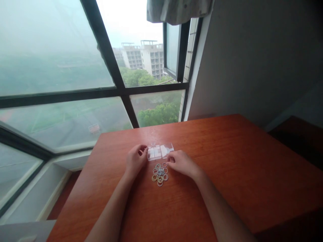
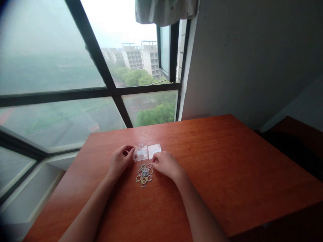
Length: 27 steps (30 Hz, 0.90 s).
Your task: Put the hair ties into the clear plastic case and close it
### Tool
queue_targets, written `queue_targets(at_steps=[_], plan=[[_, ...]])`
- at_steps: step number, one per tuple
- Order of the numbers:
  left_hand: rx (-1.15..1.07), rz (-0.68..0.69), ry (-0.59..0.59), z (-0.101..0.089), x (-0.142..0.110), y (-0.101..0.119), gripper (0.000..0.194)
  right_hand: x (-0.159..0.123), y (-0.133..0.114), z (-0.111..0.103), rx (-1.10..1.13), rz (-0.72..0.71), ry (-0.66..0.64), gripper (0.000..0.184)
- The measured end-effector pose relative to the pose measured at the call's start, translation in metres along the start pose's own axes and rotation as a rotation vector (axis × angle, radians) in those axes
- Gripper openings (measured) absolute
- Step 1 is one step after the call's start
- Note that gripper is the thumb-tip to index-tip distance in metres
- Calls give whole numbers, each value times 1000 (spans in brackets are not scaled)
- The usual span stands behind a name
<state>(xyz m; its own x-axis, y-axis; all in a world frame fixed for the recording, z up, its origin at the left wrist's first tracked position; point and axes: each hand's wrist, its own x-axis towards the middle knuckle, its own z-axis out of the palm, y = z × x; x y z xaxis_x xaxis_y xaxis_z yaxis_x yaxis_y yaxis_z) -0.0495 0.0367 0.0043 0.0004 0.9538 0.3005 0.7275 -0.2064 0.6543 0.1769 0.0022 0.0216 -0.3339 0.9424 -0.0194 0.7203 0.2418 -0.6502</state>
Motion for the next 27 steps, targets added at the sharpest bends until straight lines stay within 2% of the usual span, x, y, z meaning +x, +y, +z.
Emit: queue_targets(at_steps=[12,27], plan=[[-22,33,-19,1,-1,0,21,-1,-3,0,11,-20,-64,7],[-31,71,-56,-11,-9,14,19,-3,-13,5,32,-76,-121,12]])
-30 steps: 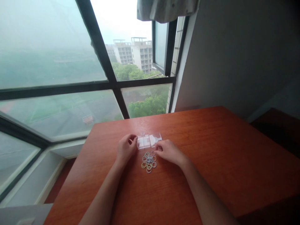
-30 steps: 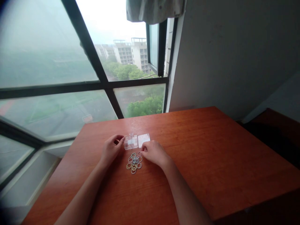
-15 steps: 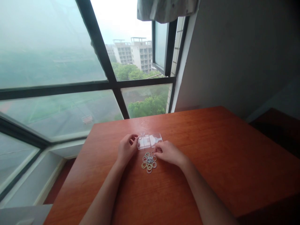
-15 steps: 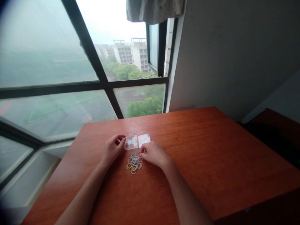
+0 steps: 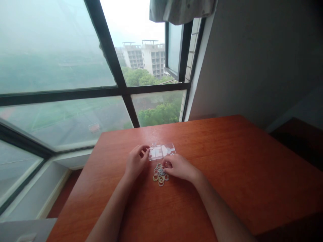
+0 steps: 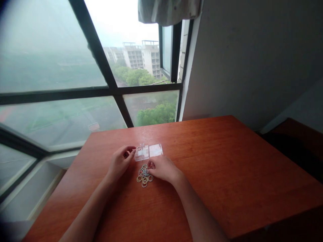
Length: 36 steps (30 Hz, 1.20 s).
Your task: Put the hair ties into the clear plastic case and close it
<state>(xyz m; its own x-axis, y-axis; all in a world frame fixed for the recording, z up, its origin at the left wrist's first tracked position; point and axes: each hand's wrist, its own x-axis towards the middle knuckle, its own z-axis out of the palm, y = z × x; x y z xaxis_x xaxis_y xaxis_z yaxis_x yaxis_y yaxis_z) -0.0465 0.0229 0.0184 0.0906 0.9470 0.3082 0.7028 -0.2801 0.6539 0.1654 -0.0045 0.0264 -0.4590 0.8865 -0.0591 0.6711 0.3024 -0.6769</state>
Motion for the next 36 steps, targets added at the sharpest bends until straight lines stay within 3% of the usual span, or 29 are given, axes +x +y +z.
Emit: queue_targets(at_steps=[20,29,36], plan=[[14,64,-38,-4,-3,6,18,1,5,-2,15,-28,59,5],[-161,204,-216,1,-12,28,17,4,4,-2,71,-46,242,9],[-169,242,-258,5,-13,28,11,4,3,-4,91,-54,273,6]])
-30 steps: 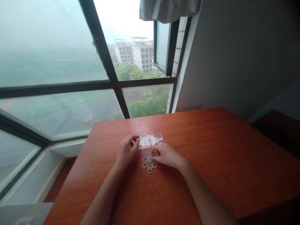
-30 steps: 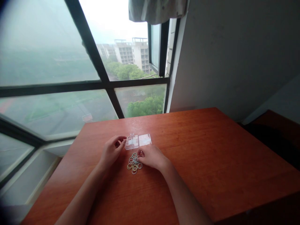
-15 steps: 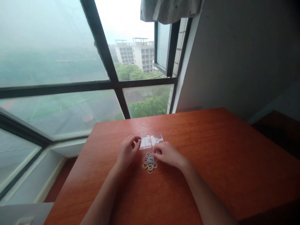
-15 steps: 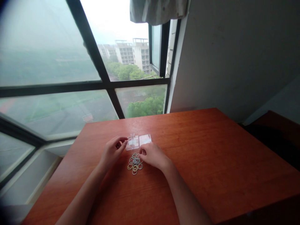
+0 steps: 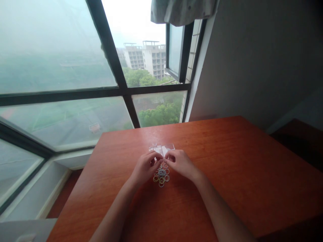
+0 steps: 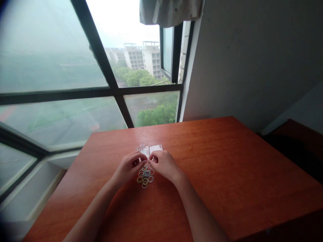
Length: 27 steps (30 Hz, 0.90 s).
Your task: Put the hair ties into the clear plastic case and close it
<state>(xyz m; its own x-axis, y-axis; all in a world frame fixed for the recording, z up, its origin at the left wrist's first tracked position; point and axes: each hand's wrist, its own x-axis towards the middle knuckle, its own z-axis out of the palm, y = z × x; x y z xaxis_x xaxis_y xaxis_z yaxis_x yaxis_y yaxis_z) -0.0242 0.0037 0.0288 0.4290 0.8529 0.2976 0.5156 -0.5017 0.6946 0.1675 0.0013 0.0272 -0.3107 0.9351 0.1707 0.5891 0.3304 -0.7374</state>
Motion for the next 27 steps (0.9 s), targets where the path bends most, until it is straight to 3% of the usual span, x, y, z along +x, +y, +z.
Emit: queue_targets(at_steps=[11,20,27], plan=[[52,-44,8,2,-1,-5,10,-1,0,0,-11,22,-11,6],[145,-238,338,-8,4,-26,14,-4,6,-2,-88,108,-92,7],[200,-248,357,-6,7,-45,14,-6,5,-5,-145,134,-193,9]])
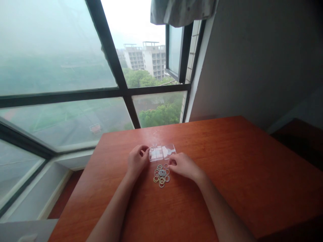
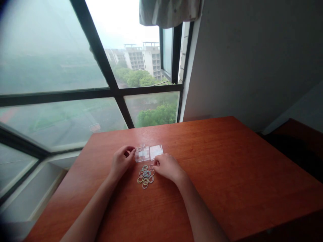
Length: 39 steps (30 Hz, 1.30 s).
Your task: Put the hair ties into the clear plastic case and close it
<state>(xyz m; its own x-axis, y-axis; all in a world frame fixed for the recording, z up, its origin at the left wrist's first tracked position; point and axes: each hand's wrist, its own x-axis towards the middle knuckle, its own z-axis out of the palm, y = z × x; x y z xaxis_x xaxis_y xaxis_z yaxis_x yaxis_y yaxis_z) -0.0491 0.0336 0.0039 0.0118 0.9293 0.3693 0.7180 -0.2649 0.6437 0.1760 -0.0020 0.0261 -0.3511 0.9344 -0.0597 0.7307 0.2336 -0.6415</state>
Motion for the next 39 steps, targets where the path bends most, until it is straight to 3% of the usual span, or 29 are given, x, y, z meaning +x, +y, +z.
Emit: queue_targets(at_steps=[24,39], plan=[[19,19,-22,3,0,-4,14,-1,-1,-2,-25,23,-67,9],[-13,33,-38,-7,-3,10,13,-2,0,1,-2,11,-102,5]])
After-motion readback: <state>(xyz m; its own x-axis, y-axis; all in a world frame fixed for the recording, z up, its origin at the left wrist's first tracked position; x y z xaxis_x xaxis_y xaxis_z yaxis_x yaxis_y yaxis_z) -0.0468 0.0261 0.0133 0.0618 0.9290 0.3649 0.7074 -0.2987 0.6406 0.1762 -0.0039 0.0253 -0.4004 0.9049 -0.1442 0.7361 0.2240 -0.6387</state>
